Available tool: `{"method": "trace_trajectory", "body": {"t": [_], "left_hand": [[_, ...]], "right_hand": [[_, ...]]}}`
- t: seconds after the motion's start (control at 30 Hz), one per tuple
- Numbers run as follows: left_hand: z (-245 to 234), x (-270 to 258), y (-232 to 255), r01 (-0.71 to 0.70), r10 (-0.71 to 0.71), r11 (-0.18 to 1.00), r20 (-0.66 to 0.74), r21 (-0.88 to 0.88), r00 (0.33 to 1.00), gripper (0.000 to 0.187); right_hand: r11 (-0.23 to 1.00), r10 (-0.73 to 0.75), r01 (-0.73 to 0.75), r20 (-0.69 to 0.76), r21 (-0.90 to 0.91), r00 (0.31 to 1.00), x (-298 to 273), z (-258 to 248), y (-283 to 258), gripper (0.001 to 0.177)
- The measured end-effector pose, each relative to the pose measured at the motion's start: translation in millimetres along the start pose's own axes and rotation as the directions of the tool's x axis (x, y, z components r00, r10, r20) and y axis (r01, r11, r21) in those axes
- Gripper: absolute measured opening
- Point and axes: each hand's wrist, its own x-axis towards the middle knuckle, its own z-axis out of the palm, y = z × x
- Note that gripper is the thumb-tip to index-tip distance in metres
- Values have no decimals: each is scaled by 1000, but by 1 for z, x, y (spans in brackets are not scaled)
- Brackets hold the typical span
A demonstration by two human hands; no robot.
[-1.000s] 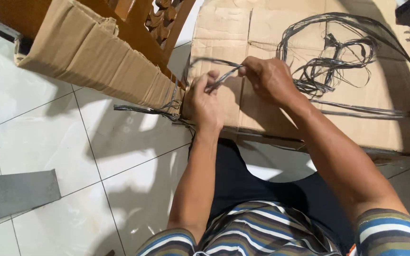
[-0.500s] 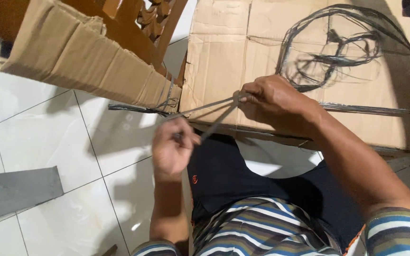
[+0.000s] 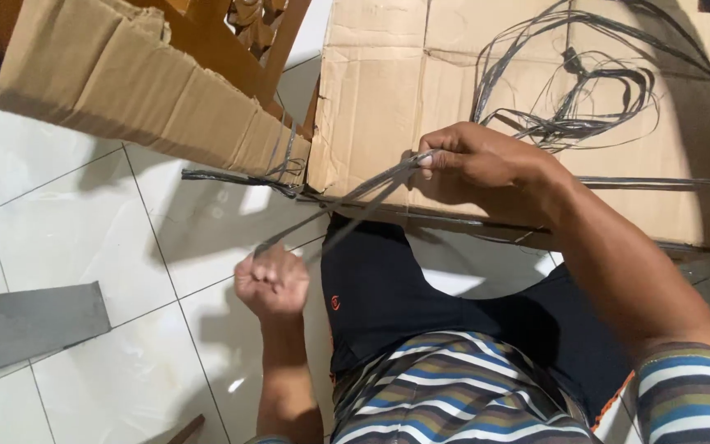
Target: Wrapping a wooden chair with cardboard and securing it with plastic straps
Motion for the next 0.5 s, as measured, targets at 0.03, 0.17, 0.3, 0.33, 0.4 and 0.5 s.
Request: {"method": "trace_trajectory", "body": {"t": [0.03,0.17,0.3,0.33,0.4,0.5], "left_hand": [[-5,-6,-2,156,-152,988,132,-21,980,36],[47,-3,-11,99,-144,939,115,331,983,30],[98,15,-16,-58,50,846,30,530,998,12],[112,22,-17,-117,55,830,128,545,990,24],[119,28,-27,-120,63,802,118,585,991,32],[116,28,-41,-101,54,771,94,629,994,38]], "right_hand": [[1000,-3,3,1,-27,1000,-3,1,-9,24],[982,-54,42,-58,-185,997,0,-19,31,18],[998,-9,31,-368,52,930,2,-26,27,18],[969,68,59,-490,240,869,2,-28,20,22],[977,108,18,-571,210,814,7,-29,10,25],[982,96,41,-669,187,737,14,-32,7,26]]}}
